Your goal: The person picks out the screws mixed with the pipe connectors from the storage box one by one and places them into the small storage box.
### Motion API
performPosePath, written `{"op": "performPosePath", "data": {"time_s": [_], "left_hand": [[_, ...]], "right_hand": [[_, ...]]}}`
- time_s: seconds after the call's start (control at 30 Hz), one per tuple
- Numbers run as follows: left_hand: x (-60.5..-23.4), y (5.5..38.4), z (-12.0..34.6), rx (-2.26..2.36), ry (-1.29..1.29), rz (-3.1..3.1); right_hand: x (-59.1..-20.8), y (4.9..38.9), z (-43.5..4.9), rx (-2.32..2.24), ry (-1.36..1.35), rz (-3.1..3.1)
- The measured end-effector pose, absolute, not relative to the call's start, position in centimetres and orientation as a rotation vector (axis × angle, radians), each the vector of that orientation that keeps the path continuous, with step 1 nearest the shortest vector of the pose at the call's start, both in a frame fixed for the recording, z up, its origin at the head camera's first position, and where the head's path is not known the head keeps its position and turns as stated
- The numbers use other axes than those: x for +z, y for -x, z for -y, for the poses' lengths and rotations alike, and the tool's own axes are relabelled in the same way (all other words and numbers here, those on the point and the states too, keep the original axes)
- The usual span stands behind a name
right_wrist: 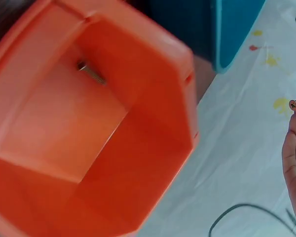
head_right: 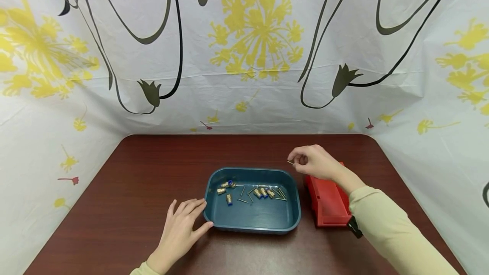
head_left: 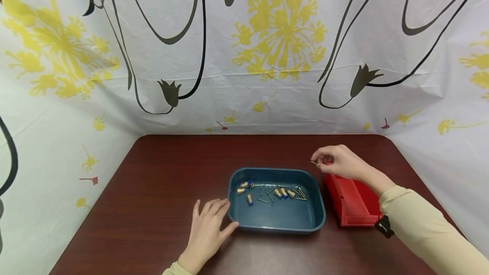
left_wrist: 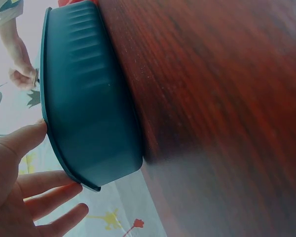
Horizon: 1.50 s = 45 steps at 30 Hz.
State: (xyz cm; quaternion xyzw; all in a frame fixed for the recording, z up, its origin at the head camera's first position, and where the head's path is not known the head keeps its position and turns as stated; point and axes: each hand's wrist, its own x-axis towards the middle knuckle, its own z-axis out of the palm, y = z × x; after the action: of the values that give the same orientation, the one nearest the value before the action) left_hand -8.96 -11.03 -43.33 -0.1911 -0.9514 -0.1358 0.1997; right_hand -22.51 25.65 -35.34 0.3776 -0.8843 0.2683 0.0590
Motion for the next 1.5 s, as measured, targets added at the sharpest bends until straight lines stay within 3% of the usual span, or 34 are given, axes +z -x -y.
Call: {"op": "performPosePath", "data": {"time_s": [0.8, 1.5], "left_hand": [[-43.4, 9.0, 11.0, -0.361, 0.537, 2.678], [-43.4, 9.0, 11.1, -0.366, 0.537, 2.664]], "right_hand": [[-38.5, 20.1, -31.4, 0.75, -0.972, 2.715], [-39.6, 20.5, -31.9, 0.703, -0.94, 2.807]]}}
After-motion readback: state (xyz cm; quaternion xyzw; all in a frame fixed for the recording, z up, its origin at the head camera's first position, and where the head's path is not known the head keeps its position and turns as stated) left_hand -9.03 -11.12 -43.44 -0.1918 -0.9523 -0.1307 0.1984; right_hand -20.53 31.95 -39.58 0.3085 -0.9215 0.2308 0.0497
